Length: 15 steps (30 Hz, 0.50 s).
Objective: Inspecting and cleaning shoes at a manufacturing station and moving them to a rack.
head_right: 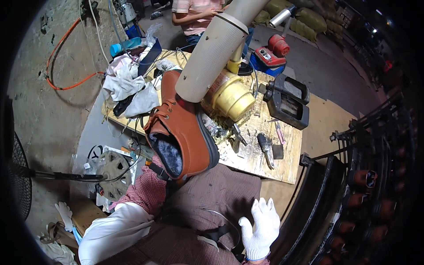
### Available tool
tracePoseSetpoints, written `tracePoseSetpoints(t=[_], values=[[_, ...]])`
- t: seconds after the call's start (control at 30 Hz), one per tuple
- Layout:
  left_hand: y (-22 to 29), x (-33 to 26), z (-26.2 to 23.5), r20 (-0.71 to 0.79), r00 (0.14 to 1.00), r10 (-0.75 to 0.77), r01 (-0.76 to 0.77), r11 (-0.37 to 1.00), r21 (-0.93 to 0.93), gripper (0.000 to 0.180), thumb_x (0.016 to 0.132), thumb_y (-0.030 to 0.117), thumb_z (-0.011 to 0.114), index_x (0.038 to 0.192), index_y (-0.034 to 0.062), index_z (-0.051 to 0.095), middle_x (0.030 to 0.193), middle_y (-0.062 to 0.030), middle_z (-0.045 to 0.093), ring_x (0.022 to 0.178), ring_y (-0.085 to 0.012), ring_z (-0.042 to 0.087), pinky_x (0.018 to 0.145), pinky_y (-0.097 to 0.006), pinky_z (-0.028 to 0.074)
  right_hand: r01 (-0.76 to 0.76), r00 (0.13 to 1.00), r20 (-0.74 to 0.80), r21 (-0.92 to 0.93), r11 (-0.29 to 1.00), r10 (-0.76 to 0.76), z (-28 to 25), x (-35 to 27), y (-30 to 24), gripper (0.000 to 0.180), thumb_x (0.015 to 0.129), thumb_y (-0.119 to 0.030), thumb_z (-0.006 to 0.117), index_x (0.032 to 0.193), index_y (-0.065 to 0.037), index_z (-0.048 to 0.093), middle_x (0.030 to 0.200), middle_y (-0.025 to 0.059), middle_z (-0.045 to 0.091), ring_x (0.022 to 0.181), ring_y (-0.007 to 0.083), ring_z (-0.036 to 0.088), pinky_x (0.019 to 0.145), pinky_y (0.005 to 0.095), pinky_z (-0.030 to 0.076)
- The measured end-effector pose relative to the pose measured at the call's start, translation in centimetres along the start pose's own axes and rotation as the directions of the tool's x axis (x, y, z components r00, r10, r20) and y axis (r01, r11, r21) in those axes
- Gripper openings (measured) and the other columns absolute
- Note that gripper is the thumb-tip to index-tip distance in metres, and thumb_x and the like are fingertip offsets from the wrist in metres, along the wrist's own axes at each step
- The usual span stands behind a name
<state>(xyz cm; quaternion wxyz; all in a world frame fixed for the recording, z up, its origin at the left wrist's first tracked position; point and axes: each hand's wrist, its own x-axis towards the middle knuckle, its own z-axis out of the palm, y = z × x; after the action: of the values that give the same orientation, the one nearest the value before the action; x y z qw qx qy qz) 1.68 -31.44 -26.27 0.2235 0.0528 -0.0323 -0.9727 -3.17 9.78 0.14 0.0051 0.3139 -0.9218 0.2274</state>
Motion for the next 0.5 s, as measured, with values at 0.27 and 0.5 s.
tracePoseSetpoints(t=[0.27, 0.5], values=[[-4.4, -7.4, 13.4, 0.538, 0.842, -0.030, -0.064, 0.986, 0.154, 0.059, 0.109, 0.047, 0.037, 0.156, 0.0118, 0.036, 0.155, -0.0087, 0.044, 0.140, -0.0271, 0.045, 0.114, -0.040, 0.041, 0.032, 0.999, -0.017, 0.082, 0.996, -0.031, 1.9, -0.6, 1.5, 0.049, 0.075, -0.021, 0.082, 0.120, -0.004, 0.072, 0.123, 0.0183, 0.070, 0.121, 0.0408, 0.062, 0.105, 0.0455, 0.045], [-5.0, -7.7, 19.3, -0.251, 0.963, 0.096, 0.053, 0.848, 0.527, 0.095, 0.094, 0.081, 0.034, 0.157, 0.0100, 0.035, 0.153, -0.0151, 0.047, 0.134, -0.0339, 0.052, 0.116, -0.049, 0.040, 0.118, 0.992, 0.018, 0.162, 0.980, -0.123, 3.2, 0.1, 0.9, 0.047, 0.074, -0.016, 0.080, 0.119, -0.004, 0.072, 0.121, 0.0168, 0.071, 0.119, 0.0382, 0.064, 0.104, 0.0444, 0.046]])
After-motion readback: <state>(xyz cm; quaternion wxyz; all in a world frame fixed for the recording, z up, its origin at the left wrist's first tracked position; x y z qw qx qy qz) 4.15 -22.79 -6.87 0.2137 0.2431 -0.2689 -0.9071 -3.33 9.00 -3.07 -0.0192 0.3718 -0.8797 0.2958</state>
